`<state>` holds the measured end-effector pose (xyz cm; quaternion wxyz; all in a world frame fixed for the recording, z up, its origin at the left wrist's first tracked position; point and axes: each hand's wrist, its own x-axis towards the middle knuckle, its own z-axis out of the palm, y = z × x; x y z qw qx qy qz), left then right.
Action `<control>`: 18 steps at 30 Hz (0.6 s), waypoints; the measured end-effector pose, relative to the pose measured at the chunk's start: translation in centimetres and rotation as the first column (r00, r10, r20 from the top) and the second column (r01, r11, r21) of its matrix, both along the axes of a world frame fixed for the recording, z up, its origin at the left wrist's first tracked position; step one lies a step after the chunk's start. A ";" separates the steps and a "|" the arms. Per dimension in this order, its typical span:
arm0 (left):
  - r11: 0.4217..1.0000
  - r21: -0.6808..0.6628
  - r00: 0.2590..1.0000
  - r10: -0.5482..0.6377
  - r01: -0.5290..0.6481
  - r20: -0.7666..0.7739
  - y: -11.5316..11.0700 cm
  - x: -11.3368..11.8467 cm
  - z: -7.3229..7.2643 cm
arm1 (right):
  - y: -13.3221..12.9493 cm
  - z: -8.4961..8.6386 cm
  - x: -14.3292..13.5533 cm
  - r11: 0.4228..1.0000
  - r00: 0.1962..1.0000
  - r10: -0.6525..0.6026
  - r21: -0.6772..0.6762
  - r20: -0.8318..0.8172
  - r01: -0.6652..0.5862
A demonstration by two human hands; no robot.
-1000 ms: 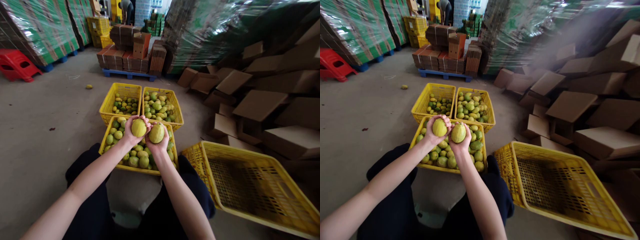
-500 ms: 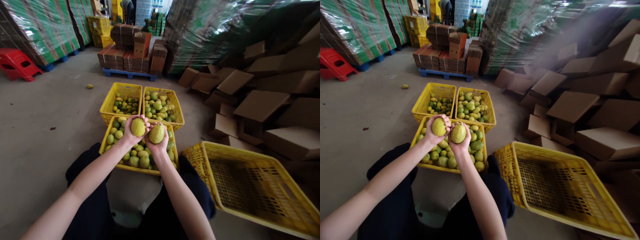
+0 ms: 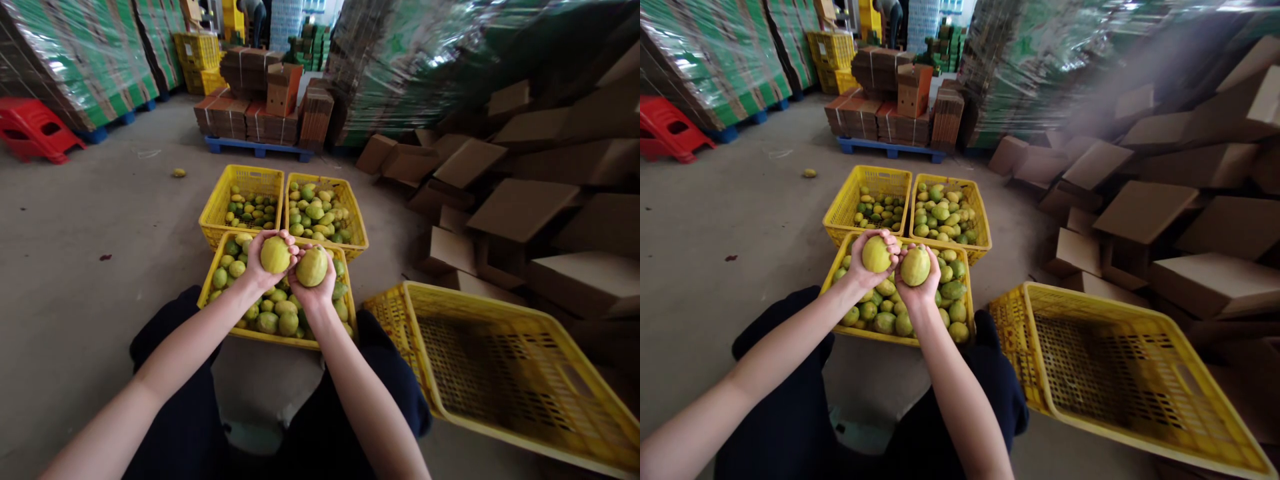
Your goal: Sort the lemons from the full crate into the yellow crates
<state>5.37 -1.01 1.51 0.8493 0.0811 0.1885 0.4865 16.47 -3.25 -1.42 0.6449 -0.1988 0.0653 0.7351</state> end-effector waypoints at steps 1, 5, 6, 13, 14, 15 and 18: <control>1.000 -0.006 1.000 0.005 -0.005 -0.005 0.0 0.0 0.1 | 0.0 0.1 0.0 1.000 1.000 0.002 -0.009 -0.004 -0.002; 0.999 -0.034 1.000 0.014 -0.015 -0.022 0.0 0.1 0.4 | 0.0 0.2 -0.2 1.000 1.000 -0.014 -0.027 0.003 0.014; 0.999 -0.040 0.999 0.017 -0.018 -0.035 0.0 0.1 0.5 | 0.1 0.2 -0.1 0.999 1.000 -0.022 -0.029 0.011 0.022; 0.995 -0.004 0.986 0.096 -0.097 -0.133 0.9 0.3 0.6 | 0.9 1.0 0.9 0.997 0.972 -0.054 0.062 0.228 0.041; 0.994 0.008 0.982 0.111 -0.111 -0.155 1.0 0.4 0.6 | 0.9 1.2 1.1 0.995 0.964 -0.073 0.090 0.258 0.051; 0.993 0.020 0.977 0.122 -0.120 -0.174 1.1 0.4 0.5 | 0.9 1.3 1.2 0.991 0.956 -0.090 0.116 0.279 0.059; 0.993 0.066 0.971 0.105 -0.093 -0.215 1.3 0.3 0.5 | 0.7 1.6 1.3 0.987 0.943 -0.101 0.150 0.316 0.056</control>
